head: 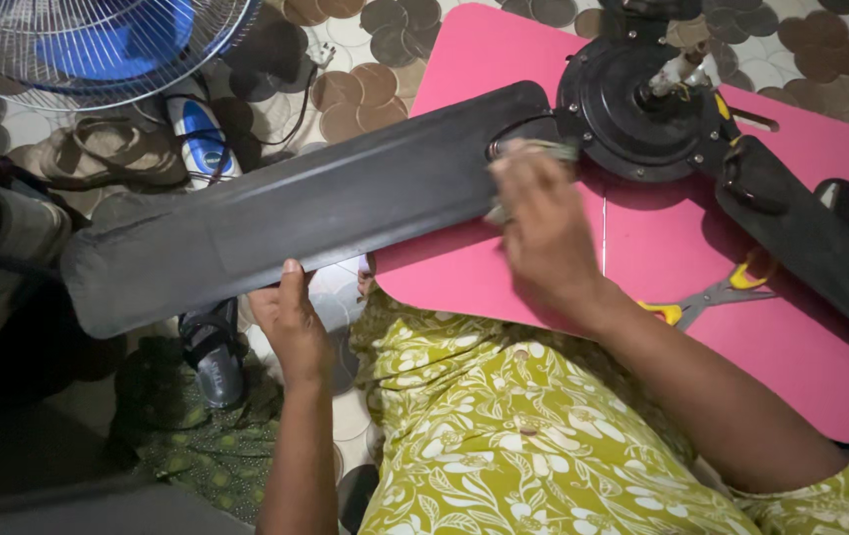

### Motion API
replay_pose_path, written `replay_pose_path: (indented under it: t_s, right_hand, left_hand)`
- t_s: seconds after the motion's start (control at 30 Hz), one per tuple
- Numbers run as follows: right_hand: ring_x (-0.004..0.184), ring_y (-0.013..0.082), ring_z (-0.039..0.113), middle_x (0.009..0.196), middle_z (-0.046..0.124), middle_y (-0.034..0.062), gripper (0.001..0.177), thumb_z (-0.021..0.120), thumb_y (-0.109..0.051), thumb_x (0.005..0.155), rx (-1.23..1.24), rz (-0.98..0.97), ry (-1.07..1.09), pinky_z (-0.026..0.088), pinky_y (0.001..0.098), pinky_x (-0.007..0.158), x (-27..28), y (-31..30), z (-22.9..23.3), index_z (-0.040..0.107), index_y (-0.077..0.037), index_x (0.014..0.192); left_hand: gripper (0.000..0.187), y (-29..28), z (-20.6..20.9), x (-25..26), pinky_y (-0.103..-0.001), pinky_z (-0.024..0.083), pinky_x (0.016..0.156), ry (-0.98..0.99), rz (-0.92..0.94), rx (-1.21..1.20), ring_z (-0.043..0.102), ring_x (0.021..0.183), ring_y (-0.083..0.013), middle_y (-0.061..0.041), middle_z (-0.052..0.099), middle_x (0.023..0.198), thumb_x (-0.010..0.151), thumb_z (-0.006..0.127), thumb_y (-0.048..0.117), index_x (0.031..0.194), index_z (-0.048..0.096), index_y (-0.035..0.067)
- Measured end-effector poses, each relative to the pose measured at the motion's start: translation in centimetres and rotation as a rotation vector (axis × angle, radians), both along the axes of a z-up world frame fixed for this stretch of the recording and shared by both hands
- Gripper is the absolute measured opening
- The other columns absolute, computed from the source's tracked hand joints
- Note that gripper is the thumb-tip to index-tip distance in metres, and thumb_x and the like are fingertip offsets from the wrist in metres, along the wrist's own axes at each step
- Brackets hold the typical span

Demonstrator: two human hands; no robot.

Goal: The person uses a small cloth to wipe the central hub and blades of a ceiling fan resting on a pink table. They rotate the fan to access different blades and continue wiping each blade and the hub area.

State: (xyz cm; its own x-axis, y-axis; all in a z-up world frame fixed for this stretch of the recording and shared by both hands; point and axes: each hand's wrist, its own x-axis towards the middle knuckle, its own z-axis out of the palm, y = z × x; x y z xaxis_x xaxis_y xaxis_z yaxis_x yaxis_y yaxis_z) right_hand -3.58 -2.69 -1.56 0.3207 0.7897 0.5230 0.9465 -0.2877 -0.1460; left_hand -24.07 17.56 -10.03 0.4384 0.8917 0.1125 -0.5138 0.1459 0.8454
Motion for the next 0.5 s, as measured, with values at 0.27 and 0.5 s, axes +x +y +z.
replay_pose_path:
  t_s: [0.27, 0.5]
  right_hand:
    - [0.152, 0.0398, 0.033, 0.164, 0.038, 0.0207, 0.055, 0.062, -0.025, 0.105, -0.040, 0.135, 0.085, 0.028, 0.0528, 0.125, 1.6, 3.9, 1.6, 0.048, 0.005, 0.150]
    - [0.120, 0.0384, 0.053, 0.130, 0.054, 0.0189, 0.040, 0.074, -0.003, 0.095, 0.172, -0.158, 0.268, 0.046, 0.0480, 0.104, -0.4, 1.3, -0.1, 0.063, -0.005, 0.134]
  left_hand:
    - [0.027, 0.4, -0.9, -0.3, -0.032, 0.049, 0.105, 0.033, 0.020, 0.092, 0.063, 0.114, -0.0160, -0.013, 0.066, 0.124, 0.107, 0.061, 0.014, 0.126, 0.054, -0.004]
    - [0.030, 0.8, -4.0, -1.6, -0.032, 0.048, 0.093, 0.265, 0.109, 0.056, 0.057, 0.101, -0.0162, -0.011, 0.061, 0.113, 0.107, 0.064, 0.020, 0.118, 0.051, -0.005]
